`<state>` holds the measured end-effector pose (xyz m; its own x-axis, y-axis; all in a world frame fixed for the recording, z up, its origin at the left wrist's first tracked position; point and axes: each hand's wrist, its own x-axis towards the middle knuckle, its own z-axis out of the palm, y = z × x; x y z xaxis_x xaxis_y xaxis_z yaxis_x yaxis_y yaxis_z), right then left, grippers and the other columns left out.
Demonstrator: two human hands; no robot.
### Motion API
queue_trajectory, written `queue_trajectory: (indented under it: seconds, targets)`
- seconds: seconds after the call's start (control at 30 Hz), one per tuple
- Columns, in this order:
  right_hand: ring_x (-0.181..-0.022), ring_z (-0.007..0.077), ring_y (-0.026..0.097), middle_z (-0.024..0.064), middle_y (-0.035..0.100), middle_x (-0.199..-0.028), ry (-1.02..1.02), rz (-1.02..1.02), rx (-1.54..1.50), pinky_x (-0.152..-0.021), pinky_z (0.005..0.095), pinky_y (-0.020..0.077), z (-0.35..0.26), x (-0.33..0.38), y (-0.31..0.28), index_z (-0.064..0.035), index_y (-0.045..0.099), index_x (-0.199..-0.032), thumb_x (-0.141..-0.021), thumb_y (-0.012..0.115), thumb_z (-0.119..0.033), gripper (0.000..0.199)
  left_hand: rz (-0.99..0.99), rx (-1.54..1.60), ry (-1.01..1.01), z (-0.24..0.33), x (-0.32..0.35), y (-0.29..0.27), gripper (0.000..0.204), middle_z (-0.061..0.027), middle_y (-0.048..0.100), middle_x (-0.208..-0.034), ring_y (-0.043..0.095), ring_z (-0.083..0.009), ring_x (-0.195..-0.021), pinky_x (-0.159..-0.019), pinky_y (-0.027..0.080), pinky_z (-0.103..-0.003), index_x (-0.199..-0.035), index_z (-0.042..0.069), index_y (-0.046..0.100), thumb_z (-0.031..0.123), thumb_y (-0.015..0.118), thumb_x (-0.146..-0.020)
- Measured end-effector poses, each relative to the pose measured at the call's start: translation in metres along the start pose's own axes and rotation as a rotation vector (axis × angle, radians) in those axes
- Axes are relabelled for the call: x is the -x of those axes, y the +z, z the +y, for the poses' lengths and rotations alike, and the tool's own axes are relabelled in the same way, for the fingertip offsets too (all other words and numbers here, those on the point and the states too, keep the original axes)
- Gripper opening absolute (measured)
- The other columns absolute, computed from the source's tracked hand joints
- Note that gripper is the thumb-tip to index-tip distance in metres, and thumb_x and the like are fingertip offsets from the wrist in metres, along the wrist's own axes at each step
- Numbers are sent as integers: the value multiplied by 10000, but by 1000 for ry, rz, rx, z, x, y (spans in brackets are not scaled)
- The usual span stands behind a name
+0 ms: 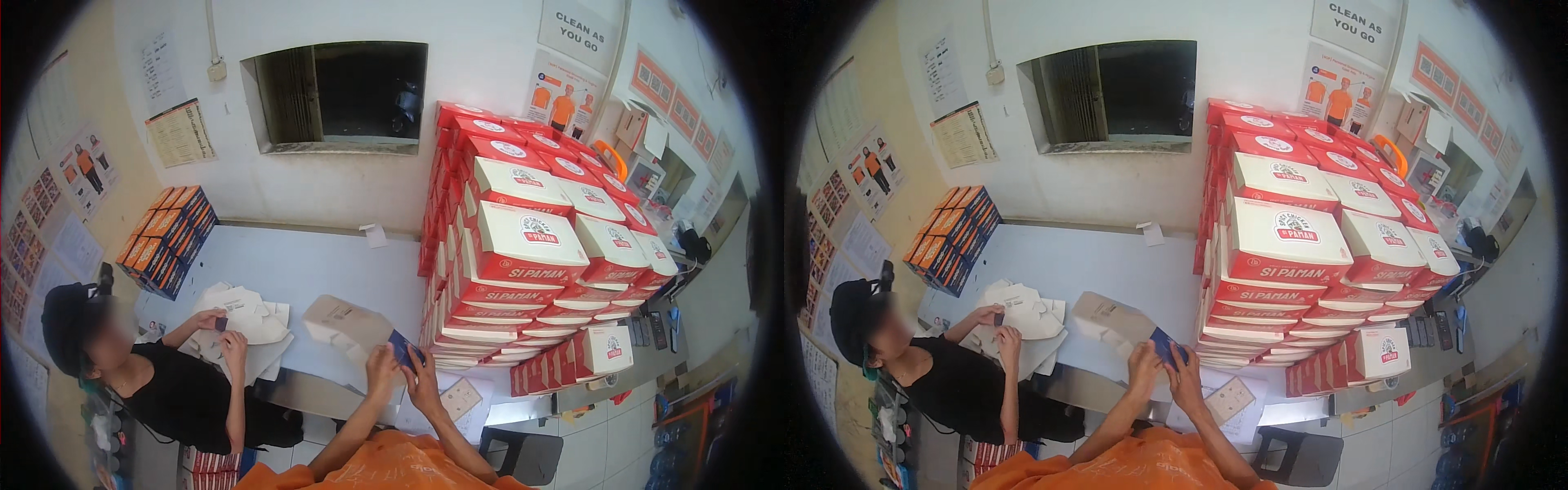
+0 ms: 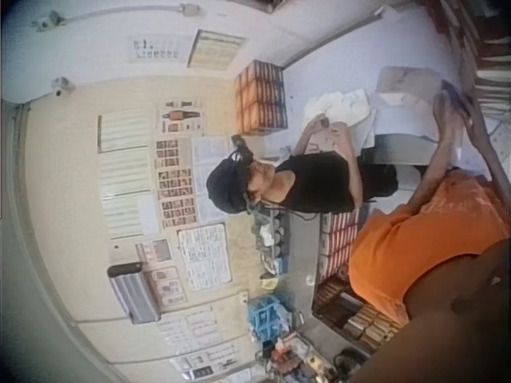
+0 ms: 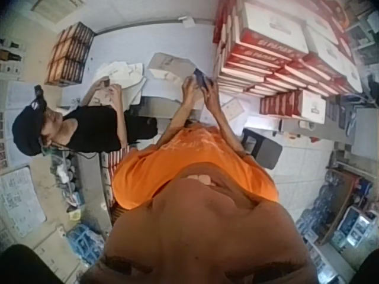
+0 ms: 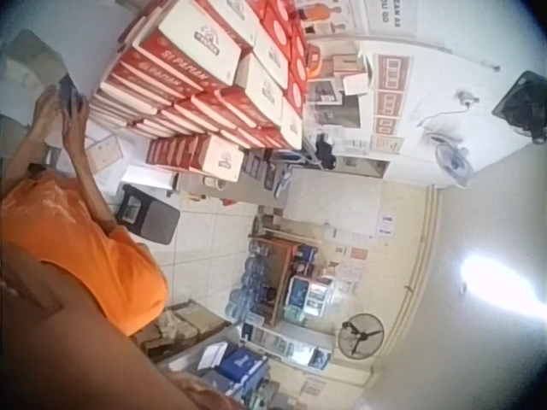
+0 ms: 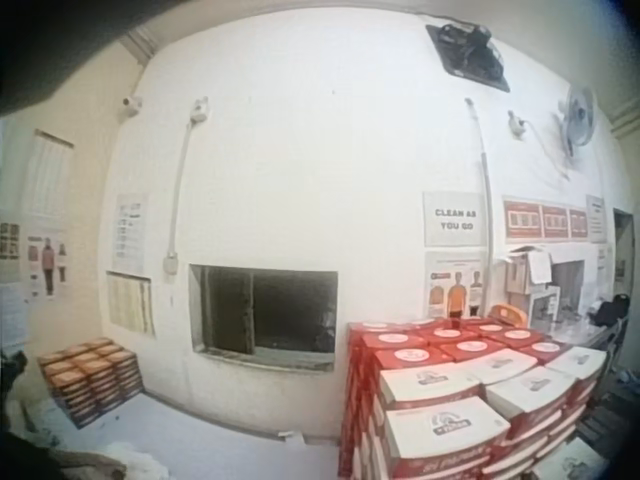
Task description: The person assembles cardboard boxes by folding them along creases and then stacks the completed boxes on a table.
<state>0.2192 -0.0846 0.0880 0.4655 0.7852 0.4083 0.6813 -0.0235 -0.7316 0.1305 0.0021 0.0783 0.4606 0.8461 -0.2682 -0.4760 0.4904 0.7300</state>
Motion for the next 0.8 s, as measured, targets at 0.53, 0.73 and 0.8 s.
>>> queue_trajectory:
  seconds: [0.53,0.73,0.8]
  targets:
    - [-1118,259,555,154,535,-1233,172,-61,-322,-934,377,486,-17,13,22,-77,620,-1141,-749,794,-62,428,137,-407,153,19,11,-30,376,-8,559,-897,539,-119,-821,-662,460,-286,-929,104,572,373,794,-788]
    - [-1083,266,583,141,608,-1167,-71,-235,-232,-939,367,450,-12,-13,-3,-41,629,-1124,-742,807,-79,424,-124,-1281,-77,63,18,-75,518,-31,642,-993,577,-134,-904,-789,489,-325,-1032,82,625,474,802,-743]
    - [-1062,235,588,128,627,-1133,-82,-269,-301,-900,359,456,-17,-20,-2,-45,638,-1118,-776,783,-105,376,-229,-962,-100,67,46,-87,674,-64,631,-1125,584,-177,-1032,-912,463,-356,-1161,96,604,526,809,-684]
